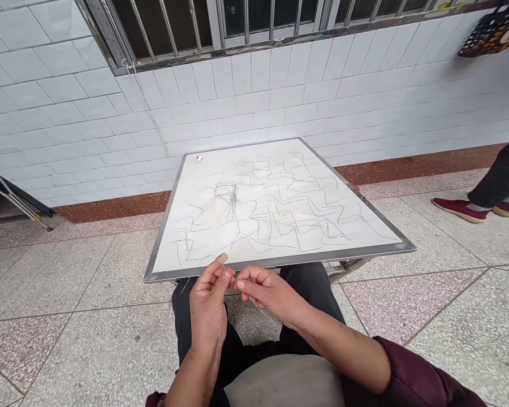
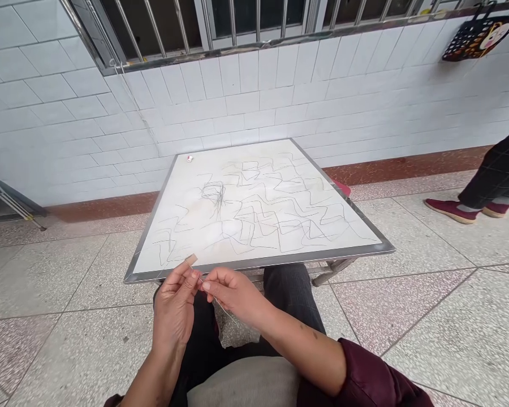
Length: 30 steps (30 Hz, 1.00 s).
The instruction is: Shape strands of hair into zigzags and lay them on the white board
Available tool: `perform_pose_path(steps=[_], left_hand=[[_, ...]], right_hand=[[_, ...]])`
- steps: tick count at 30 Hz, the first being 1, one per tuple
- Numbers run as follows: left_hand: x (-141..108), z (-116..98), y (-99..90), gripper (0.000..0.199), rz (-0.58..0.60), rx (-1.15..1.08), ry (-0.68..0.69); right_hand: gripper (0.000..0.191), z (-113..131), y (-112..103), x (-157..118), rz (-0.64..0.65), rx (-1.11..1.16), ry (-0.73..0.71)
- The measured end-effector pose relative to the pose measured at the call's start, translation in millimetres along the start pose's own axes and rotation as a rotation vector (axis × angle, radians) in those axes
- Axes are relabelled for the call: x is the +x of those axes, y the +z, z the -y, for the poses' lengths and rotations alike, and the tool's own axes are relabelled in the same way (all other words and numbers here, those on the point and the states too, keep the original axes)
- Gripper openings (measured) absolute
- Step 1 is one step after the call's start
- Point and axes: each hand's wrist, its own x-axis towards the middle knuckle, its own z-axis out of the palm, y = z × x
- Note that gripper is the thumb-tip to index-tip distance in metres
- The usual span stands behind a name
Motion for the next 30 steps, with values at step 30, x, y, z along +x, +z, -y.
perform_pose_path(steps=[30], left_hand=[[-3.3,2.1,-3.1,0.038,0.001,0.107,0.092]], right_hand=[[0.026,-20.0,3.4,1.7,0.028,0.114,-0.042]])
